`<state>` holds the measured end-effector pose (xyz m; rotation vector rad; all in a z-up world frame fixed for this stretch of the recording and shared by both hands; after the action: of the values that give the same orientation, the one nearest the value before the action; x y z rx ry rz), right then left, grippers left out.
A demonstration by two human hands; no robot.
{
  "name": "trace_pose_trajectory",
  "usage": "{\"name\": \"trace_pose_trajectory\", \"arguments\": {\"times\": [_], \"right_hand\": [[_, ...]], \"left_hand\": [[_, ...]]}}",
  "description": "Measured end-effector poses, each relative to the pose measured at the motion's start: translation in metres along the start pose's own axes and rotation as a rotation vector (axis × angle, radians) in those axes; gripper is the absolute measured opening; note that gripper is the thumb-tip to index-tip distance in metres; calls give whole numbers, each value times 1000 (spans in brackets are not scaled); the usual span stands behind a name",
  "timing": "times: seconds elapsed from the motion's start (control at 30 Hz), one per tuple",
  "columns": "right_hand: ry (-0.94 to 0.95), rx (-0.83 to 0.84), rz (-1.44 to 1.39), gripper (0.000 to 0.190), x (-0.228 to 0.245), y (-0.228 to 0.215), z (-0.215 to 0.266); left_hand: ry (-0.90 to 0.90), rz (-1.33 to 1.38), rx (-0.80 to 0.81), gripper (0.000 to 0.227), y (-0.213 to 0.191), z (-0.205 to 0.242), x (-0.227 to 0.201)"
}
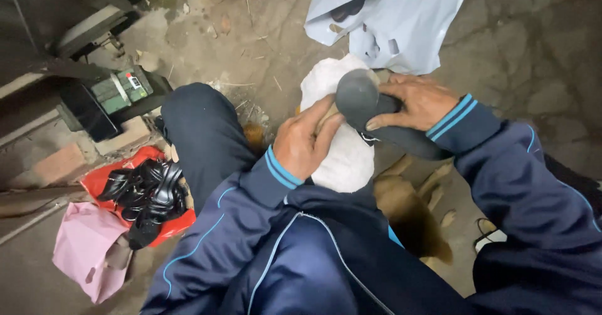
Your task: Repairing a sandal by hammering the sole and sanding the edges to ensure a proper fit and finish.
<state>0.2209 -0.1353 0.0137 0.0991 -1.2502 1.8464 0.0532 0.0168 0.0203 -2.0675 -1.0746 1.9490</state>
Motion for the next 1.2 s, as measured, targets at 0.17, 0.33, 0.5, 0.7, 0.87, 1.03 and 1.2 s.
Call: {"name": "trace_pose_trajectory", "arguments": {"times": [0.17, 0.33, 0.5, 0.7, 0.87, 1.03, 1.2], "right_hand": [[97, -39, -122, 80, 3, -1, 13], [201, -46, -253, 81, 3, 4, 25], [263, -54, -360, 85, 1, 16, 37], [300, 9, -250, 98, -2, 18, 40], [235, -240, -381, 72, 0, -15, 40], [94, -530, -587, 59, -34, -3, -14], [132, -567, -873, 48, -57, 26, -31]], "left_hand": [[9, -26, 95, 35, 17, -14, 9], [41, 72, 44, 33, 28, -7, 8], [-16, 162, 73, 26, 24, 7, 6], [-74, 127, 94, 26, 19, 1, 12], [-1, 195, 26, 15, -17, -31, -12], [131, 156, -179, 20, -29, -62, -3], [-163, -35, 61, 41, -9, -67, 2]]}}
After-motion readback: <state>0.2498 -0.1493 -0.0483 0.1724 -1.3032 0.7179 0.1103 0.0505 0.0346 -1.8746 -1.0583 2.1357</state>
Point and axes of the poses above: each hand's wrist, its own z-axis away from the middle knuckle, its own y-axis out of the palm, x = y × z, the point moved 7 cm from there along -z, towards the middle knuckle, and after that the axes turned 11 degrees about -z, right-handed, at the moved point
